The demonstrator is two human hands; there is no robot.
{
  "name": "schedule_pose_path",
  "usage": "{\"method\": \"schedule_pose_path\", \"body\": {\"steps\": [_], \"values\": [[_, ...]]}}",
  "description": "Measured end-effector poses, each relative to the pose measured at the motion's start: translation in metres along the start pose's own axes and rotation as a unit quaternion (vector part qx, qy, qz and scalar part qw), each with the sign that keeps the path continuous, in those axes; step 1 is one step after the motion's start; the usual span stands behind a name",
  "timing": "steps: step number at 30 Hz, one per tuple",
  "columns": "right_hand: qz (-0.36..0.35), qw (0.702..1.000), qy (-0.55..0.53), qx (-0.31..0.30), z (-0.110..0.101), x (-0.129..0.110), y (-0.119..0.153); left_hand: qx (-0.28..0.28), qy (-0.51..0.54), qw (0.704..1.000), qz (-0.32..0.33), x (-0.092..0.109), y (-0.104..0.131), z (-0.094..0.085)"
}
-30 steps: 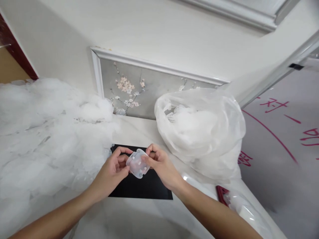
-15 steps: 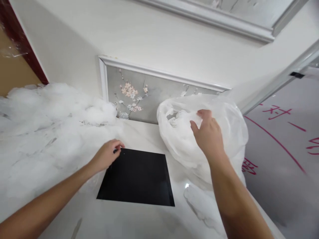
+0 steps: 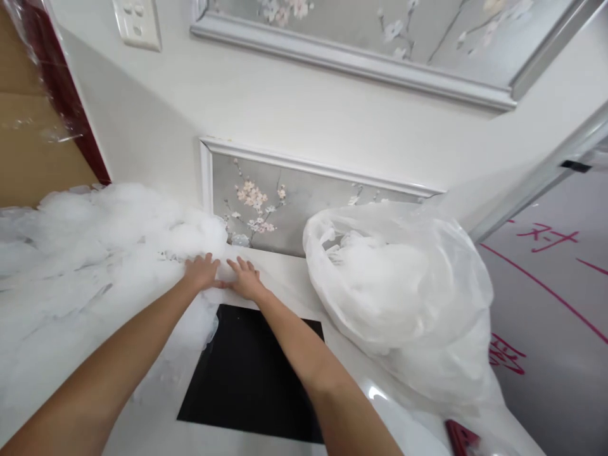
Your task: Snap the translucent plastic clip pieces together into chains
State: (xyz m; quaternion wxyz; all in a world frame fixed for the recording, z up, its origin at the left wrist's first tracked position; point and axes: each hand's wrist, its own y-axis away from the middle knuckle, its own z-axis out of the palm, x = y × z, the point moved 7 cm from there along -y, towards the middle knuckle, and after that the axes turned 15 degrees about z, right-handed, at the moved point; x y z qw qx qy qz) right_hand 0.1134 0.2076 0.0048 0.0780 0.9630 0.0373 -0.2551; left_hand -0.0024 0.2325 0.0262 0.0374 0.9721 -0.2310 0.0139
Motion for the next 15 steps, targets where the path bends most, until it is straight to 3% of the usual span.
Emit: {"method": "schedule_pose_path", "body": {"steps": [4, 8, 12, 15], "values": [[-0.030, 0.999, -0.021, 0.007, 0.003, -0.010, -0.016, 0.015, -0.017, 0.997, 0.067, -0.001, 0.014, -0.003], [-0.031, 0.999, -0.031, 0.013, -0.007, -0.006, -0.001, 0.016, -0.009, 0.987, 0.157, 0.017, 0.022, -0.011], [0.007, 1.000, -0.017, -0.001, -0.023, 0.030, 0.035, -0.007, 0.018, 0.960, 0.279, 0.054, 0.024, -0.012], [0.051, 0.999, 0.000, -0.008, -0.036, 0.068, 0.067, -0.001, 0.023, 0.948, 0.317, 0.078, 0.024, -0.008]]}}
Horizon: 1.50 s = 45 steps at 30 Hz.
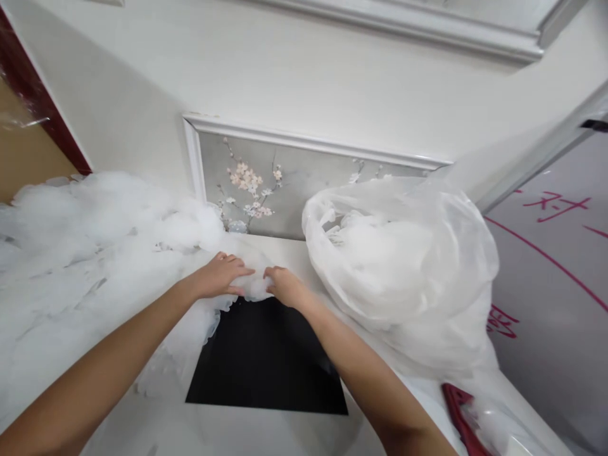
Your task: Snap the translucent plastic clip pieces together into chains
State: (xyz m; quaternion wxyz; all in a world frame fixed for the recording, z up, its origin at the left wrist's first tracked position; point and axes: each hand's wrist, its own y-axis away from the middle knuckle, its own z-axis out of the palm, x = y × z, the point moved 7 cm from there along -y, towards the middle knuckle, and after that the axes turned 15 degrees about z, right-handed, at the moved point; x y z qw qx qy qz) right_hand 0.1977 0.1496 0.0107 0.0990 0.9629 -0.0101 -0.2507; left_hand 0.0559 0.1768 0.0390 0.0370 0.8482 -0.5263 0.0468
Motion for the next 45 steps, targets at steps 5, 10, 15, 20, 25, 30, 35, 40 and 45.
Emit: {"method": "schedule_pose_path", "body": {"steps": [5, 10, 15, 20, 25, 30, 35, 40, 45], "values": [[0.037, 0.999, -0.022, 0.011, -0.005, 0.053, 0.042, 0.078, -0.075, 0.994, -0.018, 0.024, -0.002, -0.001], [0.048, 0.984, -0.171, 0.030, 0.020, 0.082, 0.065, 0.101, -0.007, 0.994, -0.035, 0.053, 0.012, 0.017], [0.053, 0.975, -0.187, 0.105, 0.035, 0.096, 0.073, 0.165, 0.163, 0.970, -0.071, 0.068, -0.006, 0.041], [0.042, 0.971, -0.172, 0.164, 0.034, 0.097, 0.076, 0.204, 0.217, 0.947, -0.118, 0.060, -0.050, 0.053], [-0.005, 0.975, -0.116, 0.190, 0.022, 0.089, 0.078, 0.244, 0.298, 0.909, -0.159, 0.054, -0.050, 0.046], [0.050, 0.939, -0.307, 0.149, 0.008, 0.095, 0.084, 0.260, 0.490, 0.801, -0.224, 0.067, 0.011, 0.049], [0.134, 0.737, -0.649, -0.128, 0.049, 0.086, 0.087, 0.271, 0.644, 0.647, -0.306, 0.083, 0.060, 0.068], [0.150, 0.720, -0.651, -0.187, 0.061, 0.077, 0.092, 0.242, 0.640, 0.689, -0.240, 0.084, 0.058, 0.071], [0.126, 0.796, -0.577, -0.133, 0.046, 0.081, 0.098, 0.193, 0.605, 0.743, -0.212, 0.082, 0.055, 0.074]]}}
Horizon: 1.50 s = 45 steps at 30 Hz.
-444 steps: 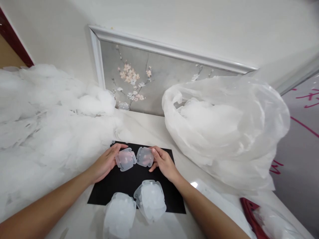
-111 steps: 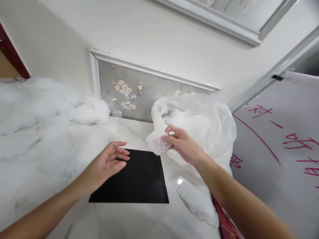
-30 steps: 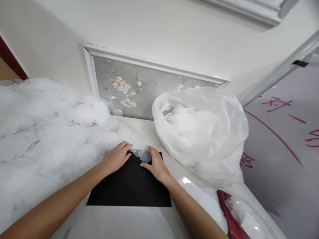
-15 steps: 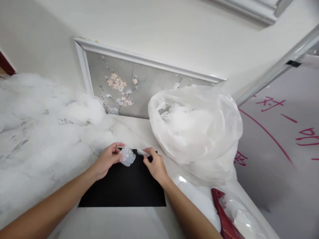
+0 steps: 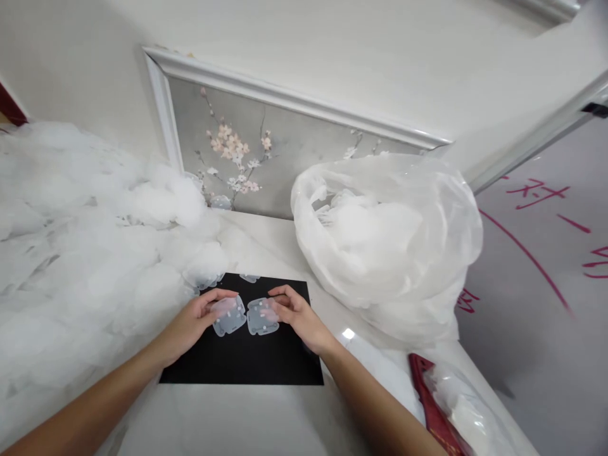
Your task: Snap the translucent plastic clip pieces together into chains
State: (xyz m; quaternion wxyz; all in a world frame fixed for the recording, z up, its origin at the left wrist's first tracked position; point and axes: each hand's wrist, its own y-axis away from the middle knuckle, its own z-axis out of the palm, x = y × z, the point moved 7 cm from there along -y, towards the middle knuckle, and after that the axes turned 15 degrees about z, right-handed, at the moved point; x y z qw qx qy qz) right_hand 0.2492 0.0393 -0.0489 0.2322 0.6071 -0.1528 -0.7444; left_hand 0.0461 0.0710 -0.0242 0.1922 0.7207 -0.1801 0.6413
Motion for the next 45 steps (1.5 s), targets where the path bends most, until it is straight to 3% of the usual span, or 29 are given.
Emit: {"method": "schedule_pose_path", "body": {"steps": [5, 9, 17, 20, 24, 28, 30, 31, 33, 35, 39, 45], "values": [[-0.048, 0.997, 0.046, 0.029, -0.004, 0.005, 0.005, 0.018, 0.018, 1.000, 0.013, -0.006, 0.000, -0.008], [-0.074, 0.993, 0.080, 0.036, -0.005, 0.009, 0.008, -0.010, 0.045, 0.997, 0.053, -0.002, 0.002, -0.008], [-0.144, 0.975, 0.169, -0.025, 0.004, 0.001, 0.020, -0.067, 0.010, 0.994, 0.085, 0.007, 0.008, -0.007], [-0.163, 0.961, 0.224, -0.019, 0.005, 0.001, 0.020, -0.082, -0.003, 0.993, 0.083, 0.005, 0.009, -0.005], [-0.171, 0.948, 0.268, 0.014, 0.002, 0.002, 0.017, -0.091, -0.067, 0.988, 0.107, 0.007, 0.009, -0.003], [-0.209, 0.931, 0.298, 0.029, 0.006, -0.005, 0.021, -0.111, -0.181, 0.962, 0.171, 0.016, 0.005, 0.004], [-0.219, 0.933, 0.281, 0.055, 0.006, -0.010, 0.023, -0.078, -0.213, 0.956, 0.184, 0.020, 0.003, 0.004], [-0.206, 0.944, 0.247, 0.069, 0.004, -0.010, 0.023, -0.036, -0.217, 0.960, 0.175, 0.022, 0.003, 0.001], [-0.145, 0.979, 0.126, 0.068, -0.001, -0.005, 0.019, 0.059, -0.183, 0.975, 0.114, 0.019, 0.005, -0.006], [-0.065, 0.997, -0.016, 0.023, 0.001, 0.006, 0.013, 0.108, -0.072, 0.991, 0.033, 0.009, 0.010, -0.003], [0.023, 0.986, -0.157, -0.048, 0.008, 0.017, 0.006, 0.091, 0.191, 0.976, -0.055, -0.009, 0.015, 0.018], [0.044, 0.983, -0.173, -0.046, 0.004, 0.020, 0.003, 0.095, 0.283, 0.951, -0.082, -0.015, 0.010, 0.020]]}}
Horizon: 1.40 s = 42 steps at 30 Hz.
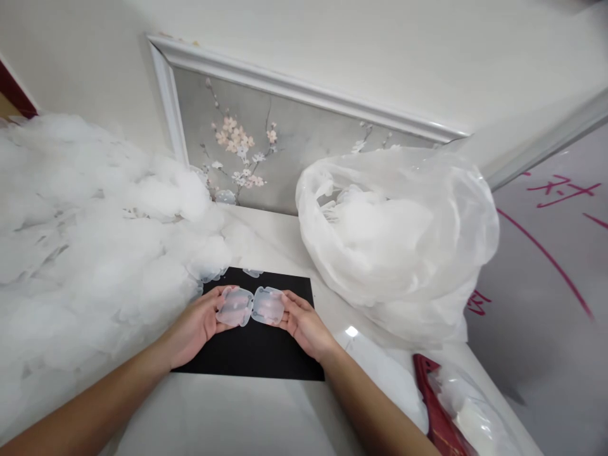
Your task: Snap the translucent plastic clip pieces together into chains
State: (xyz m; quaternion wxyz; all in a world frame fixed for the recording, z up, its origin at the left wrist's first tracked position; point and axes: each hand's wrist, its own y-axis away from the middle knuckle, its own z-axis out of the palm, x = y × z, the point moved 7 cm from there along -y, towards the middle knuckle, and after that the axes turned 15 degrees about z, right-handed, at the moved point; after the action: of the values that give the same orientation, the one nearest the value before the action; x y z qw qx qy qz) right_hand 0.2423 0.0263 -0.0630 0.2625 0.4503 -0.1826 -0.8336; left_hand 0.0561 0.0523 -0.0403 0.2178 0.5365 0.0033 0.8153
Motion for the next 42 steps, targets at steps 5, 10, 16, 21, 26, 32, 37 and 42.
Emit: {"method": "schedule_pose_path", "body": {"steps": [5, 10, 16, 21, 26, 32, 37, 42], "values": [[0.007, 1.000, -0.007, 0.005, -0.003, 0.004, -0.001, -0.007, 0.023, 1.000, -0.018, 0.003, 0.000, 0.001], [0.004, 1.000, 0.010, 0.002, -0.003, 0.003, -0.001, -0.024, 0.027, 0.999, -0.010, 0.004, 0.000, 0.000], [0.013, 0.999, 0.031, 0.000, -0.004, 0.002, 0.001, -0.029, 0.019, 0.999, -0.010, 0.007, 0.001, 0.003], [0.020, 0.999, 0.037, -0.001, -0.004, 0.003, 0.003, -0.032, 0.025, 0.999, -0.018, 0.007, 0.002, 0.005], [0.021, 0.999, 0.033, 0.001, -0.005, 0.003, 0.002, -0.026, 0.021, 0.999, -0.024, 0.005, 0.003, 0.002], [0.020, 0.999, 0.034, 0.001, -0.005, 0.003, 0.003, -0.034, 0.020, 0.999, -0.019, 0.007, 0.002, 0.002], [0.029, 0.998, 0.051, -0.006, -0.006, 0.004, 0.002, -0.068, 0.010, 0.997, -0.024, 0.006, 0.002, 0.003], [0.022, 0.990, 0.131, -0.041, -0.006, -0.006, 0.011, -0.176, -0.044, 0.983, -0.019, 0.010, 0.009, 0.015]]}}
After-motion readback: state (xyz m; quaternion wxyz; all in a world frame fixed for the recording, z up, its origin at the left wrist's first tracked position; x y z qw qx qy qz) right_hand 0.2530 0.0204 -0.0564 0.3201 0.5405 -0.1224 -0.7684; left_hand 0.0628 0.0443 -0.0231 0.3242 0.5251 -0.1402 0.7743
